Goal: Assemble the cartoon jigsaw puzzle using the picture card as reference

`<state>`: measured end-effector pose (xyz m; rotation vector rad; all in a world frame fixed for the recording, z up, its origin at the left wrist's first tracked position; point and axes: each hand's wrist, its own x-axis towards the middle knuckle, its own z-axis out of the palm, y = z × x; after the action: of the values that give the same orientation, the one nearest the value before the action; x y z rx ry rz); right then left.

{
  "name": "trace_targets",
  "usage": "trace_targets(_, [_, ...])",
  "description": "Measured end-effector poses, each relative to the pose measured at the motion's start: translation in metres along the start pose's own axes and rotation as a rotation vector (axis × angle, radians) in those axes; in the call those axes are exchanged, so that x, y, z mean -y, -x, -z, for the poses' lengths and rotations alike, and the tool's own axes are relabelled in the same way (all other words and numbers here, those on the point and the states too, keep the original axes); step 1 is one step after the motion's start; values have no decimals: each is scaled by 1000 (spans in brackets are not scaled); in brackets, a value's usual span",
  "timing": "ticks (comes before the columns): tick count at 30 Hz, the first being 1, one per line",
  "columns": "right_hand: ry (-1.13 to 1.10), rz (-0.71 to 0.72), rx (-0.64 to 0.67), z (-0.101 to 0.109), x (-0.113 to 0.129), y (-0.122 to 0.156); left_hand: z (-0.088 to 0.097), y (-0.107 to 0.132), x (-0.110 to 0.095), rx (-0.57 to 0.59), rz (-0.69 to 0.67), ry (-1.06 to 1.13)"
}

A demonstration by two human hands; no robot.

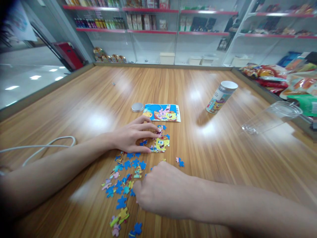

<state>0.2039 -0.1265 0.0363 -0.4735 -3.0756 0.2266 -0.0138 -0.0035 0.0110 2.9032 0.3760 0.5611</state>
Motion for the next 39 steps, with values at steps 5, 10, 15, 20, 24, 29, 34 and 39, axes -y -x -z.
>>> trace_targets(5, [-2,-100,51,1,-4,-2,1,0,1,1,-16,13])
trace_targets(10, [-53,-120,85,-3,-7,-2,0,0,1,-9,-22,37])
trace_targets(15, [-73,-102,103,-1,-8,-1,2,0,0,5,-21,29])
trace_targets(20, [-2,-61,67,-1,-7,1,2,0,0,3,-23,25])
trace_targets(24, [64,-14,25,0,-5,3,1,-1,0,-4,-26,17])
trace_targets(29, [77,1,36,2,-5,3,1,0,0,13,-23,-5])
trace_targets(34, [14,17,48,3,-6,2,0,0,0,2,-30,-5])
trace_targets(39, [30,-14,54,3,-3,1,-1,1,2,-15,-41,-11])
